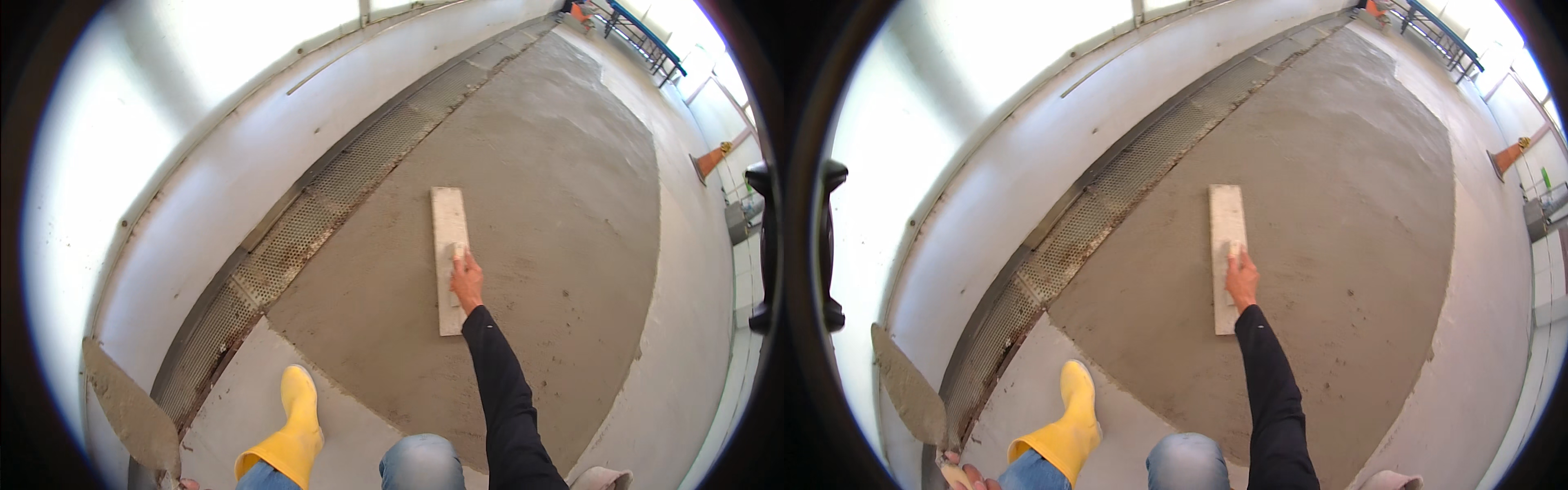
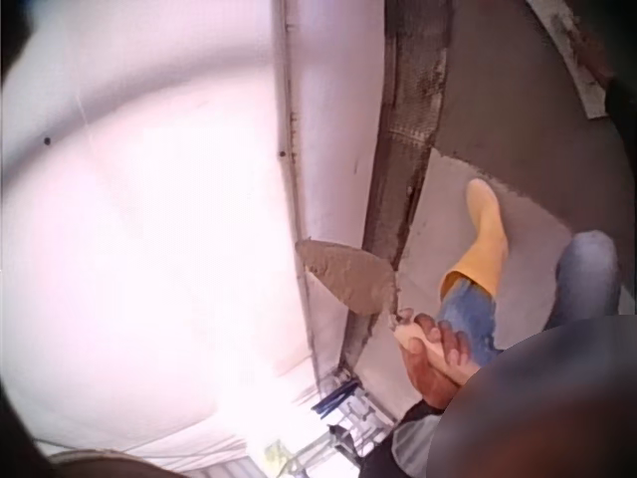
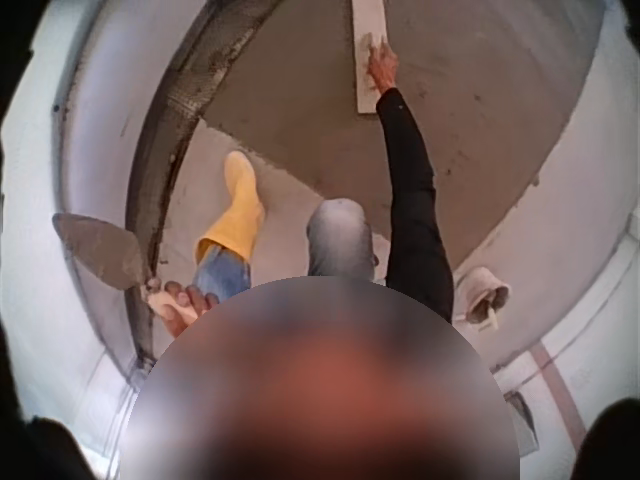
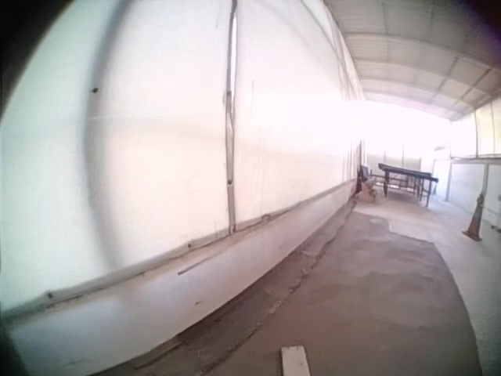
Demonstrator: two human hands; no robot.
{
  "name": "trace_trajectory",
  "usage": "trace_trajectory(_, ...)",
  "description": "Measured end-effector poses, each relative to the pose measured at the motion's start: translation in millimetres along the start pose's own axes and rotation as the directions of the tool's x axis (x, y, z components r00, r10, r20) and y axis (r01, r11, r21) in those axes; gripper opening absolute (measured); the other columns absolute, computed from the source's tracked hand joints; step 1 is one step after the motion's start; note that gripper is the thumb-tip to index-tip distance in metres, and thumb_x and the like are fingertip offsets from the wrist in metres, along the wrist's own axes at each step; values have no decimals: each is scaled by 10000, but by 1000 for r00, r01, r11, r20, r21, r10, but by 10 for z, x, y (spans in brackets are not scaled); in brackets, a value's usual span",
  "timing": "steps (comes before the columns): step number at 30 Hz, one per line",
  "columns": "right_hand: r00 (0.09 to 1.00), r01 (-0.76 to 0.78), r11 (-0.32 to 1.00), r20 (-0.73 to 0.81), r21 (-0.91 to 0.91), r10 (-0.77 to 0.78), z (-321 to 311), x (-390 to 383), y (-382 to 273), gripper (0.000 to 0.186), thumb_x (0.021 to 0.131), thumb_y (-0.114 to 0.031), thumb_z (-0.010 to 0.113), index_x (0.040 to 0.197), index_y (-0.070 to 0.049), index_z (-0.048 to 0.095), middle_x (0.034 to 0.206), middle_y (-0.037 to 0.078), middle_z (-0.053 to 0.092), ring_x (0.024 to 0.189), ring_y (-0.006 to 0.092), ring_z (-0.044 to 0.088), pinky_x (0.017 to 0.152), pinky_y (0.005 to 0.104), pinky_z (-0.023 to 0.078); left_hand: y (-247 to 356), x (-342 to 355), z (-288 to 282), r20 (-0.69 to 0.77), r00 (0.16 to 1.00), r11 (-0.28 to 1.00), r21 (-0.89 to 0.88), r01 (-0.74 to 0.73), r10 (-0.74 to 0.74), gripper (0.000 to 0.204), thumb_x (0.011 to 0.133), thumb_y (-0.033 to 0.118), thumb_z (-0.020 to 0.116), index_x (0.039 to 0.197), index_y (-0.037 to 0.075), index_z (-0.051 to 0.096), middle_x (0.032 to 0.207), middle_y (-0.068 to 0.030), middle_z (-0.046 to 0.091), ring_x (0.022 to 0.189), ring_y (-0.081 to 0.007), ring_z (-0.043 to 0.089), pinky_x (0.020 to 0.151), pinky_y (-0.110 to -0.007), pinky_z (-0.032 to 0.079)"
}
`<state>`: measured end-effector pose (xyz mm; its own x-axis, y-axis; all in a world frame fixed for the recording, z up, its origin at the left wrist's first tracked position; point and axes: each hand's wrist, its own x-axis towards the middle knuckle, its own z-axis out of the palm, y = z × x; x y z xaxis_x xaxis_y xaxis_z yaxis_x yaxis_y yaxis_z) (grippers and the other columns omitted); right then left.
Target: The person scoops wet concrete from a bucket using a trowel and spreads it onto the floor. They then use a long straightedge to level the surface and a smaller trowel to smooth the edges and fill gaps.
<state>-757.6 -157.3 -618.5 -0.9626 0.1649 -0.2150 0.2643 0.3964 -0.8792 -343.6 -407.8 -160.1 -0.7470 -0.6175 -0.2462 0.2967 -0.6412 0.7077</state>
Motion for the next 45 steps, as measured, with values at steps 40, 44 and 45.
trace_trajectory(40, 986, -15, 986, -167, -166, -14, -1977, -3935, 1366, 554, 1005, -283, 630, 1505, -85, 497, 962, 160, 736, 690, 230, 674, 629, 371, 565, 25, 151, -16, 8, 987, 864, 482, -144, 160, 345, 1060, 294, 587, 1307, 87, 464, 949, -54, 599, 723, -159, 557, 628, -292, 507)
trace_trajectory(44, 861, 345, 939, 398, -3, -315, -742, -4044, 865, 662, 1000, -333, 620, 1576, -124, 370, 1274, 253, 657, 1127, 418, 660, 978, 480, 528, 3, 109, -24, 10, 970, 809, 550, -210, 244, 387, 1052, 302, 602, 1331, 80, 453, 961, -53, 600, 717, -160, 550, 620, -289, 496)
trace_trajectory(45, 854, 245, 969, 474, -1, -216, -436, -3992, 756, 647, 1000, -330, 618, 1570, -135, 381, 1244, 256, 662, 1110, 423, 660, 969, 484, 529, -7, 111, -23, 16, 965, 778, 588, -220, 260, 354, 1045, 324, 614, 1277, 92, 481, 961, -51, 599, 716, -160, 550, 618, -286, 488)
